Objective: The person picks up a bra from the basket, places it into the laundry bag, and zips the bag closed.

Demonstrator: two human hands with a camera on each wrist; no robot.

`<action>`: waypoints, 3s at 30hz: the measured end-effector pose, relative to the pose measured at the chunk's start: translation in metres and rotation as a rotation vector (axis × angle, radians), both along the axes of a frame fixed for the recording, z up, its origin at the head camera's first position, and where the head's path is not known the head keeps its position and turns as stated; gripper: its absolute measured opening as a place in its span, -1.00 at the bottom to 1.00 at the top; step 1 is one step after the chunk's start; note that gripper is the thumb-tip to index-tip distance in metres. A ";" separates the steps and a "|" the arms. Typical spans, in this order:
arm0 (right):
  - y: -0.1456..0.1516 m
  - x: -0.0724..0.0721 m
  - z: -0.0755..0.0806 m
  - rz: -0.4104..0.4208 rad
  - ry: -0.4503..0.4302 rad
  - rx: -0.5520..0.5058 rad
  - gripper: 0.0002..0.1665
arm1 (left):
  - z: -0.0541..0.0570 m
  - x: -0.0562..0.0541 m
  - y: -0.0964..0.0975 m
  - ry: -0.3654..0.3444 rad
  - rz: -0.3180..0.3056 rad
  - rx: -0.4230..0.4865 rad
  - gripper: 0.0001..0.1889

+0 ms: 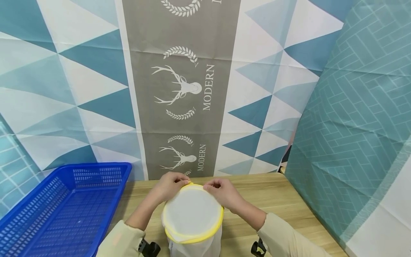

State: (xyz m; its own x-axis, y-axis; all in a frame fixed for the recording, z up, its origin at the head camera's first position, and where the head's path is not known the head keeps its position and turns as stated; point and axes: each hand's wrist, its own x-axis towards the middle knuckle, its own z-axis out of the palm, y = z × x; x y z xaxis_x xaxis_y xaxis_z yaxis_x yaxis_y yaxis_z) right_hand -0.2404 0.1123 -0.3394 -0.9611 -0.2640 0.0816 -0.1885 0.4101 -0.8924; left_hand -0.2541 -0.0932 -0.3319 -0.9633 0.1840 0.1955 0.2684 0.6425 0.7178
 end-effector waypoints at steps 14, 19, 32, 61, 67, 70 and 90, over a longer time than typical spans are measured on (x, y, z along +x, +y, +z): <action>0.004 0.003 -0.009 0.148 -0.104 0.038 -0.53 | -0.015 -0.004 0.003 0.055 -0.069 -0.010 -0.86; 0.000 -0.004 -0.013 0.116 -0.017 0.102 -0.51 | -0.015 -0.003 0.005 0.062 -0.083 0.004 -0.85; -0.013 -0.012 -0.007 0.133 0.103 0.169 -0.66 | -0.013 -0.001 0.003 0.069 -0.122 0.027 -0.85; -0.006 -0.011 -0.015 0.115 0.080 0.103 -0.67 | -0.015 0.001 -0.001 0.023 -0.075 0.036 -0.85; -0.006 -0.013 -0.014 0.107 0.046 0.082 -0.61 | -0.015 0.001 0.002 0.050 -0.082 0.031 -0.86; -0.008 -0.015 -0.013 0.118 0.050 0.087 -0.58 | -0.015 0.000 0.003 0.056 -0.094 0.031 -0.86; -0.013 -0.016 -0.014 0.135 0.113 0.085 -0.67 | -0.017 0.000 -0.003 0.039 -0.106 0.064 -0.85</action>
State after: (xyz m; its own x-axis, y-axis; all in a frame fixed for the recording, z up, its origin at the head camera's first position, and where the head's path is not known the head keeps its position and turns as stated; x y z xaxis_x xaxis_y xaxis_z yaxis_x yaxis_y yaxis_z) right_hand -0.2563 0.0993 -0.3536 -0.9023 -0.4007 0.1587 -0.3437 0.4471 -0.8258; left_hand -0.2538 -0.0959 -0.3485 -0.9306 0.2701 0.2471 0.3608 0.5624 0.7440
